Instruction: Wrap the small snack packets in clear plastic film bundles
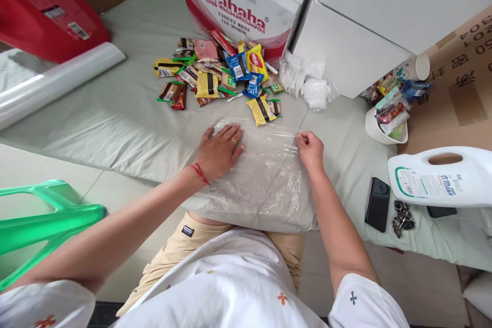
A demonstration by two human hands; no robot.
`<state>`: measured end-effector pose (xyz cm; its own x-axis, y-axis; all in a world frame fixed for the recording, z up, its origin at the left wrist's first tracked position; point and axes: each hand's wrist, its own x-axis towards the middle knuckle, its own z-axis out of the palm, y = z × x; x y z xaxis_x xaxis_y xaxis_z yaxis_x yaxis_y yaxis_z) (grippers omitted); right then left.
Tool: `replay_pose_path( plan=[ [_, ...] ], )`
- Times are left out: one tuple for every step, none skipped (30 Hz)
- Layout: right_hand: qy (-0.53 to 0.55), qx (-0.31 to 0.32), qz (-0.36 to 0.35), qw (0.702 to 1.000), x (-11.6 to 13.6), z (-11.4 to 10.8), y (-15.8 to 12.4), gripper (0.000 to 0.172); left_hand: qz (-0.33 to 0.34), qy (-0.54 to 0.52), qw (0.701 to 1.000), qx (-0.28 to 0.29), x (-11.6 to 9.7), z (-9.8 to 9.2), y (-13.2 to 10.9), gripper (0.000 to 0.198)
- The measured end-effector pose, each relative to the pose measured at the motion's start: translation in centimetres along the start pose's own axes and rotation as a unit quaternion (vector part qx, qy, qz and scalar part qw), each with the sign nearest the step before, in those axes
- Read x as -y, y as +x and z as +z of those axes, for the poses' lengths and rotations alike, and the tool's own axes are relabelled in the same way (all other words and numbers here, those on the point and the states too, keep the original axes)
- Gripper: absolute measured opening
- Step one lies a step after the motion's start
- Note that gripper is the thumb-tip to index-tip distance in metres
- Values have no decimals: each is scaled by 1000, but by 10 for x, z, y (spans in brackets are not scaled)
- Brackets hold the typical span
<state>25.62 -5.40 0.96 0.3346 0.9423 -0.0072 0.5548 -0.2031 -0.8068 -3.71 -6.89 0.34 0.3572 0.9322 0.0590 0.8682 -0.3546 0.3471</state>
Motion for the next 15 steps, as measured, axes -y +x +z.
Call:
replay_pose_path(
  plan=[
    [-40,-26,-20,999,-1,-4,0,31,3,4,1000,9,2,1,3,54],
    [-80,-55,-46,994,0,-8,-2,31,6,7,1000,16,3,2,5,56],
    [-116,-84,-82,986,2,-12,-8,32,9,10,1000,21,4,2,6,58],
    [-148,-103,-125,976,6,-14,-18,33,14,13,1000,25,4,2,6,59],
    [-175,-106,-173,963,9,-16,-30,34,20,16,999,28,4,1,6,59],
    [-197,-88,-221,951,11,-16,-44,36,27,18,999,29,4,1,6,60],
    [-219,-47,-263,938,11,-16,-60,39,33,20,999,29,5,0,5,61],
    [-241,7,-293,925,9,-15,-76,43,38,22,999,29,6,-1,4,61],
    [-261,63,-310,912,4,-14,-91,47,39,23,999,26,8,-2,3,61],
    [-280,105,-312,902,-3,-15,-104,50,37,24,999,22,11,-2,2,61],
    [-295,125,-298,899,-12,-17,-114,51,30,26,999,14,14,-3,0,62],
    [-305,124,-275,903,-23,-20,-121,52,23,28,999,6,18,-3,-1,62],
    [-306,108,-247,913,-34,-26,-124,52,16,29,999,0,21,-4,-3,62],
    [-299,79,-219,926,-43,-33,-125,52,12,30,999,-5,25,-4,-5,63],
    [-286,46,-192,938,-49,-40,-122,52,11,32,999,-7,28,-4,-6,63]
  ],
)
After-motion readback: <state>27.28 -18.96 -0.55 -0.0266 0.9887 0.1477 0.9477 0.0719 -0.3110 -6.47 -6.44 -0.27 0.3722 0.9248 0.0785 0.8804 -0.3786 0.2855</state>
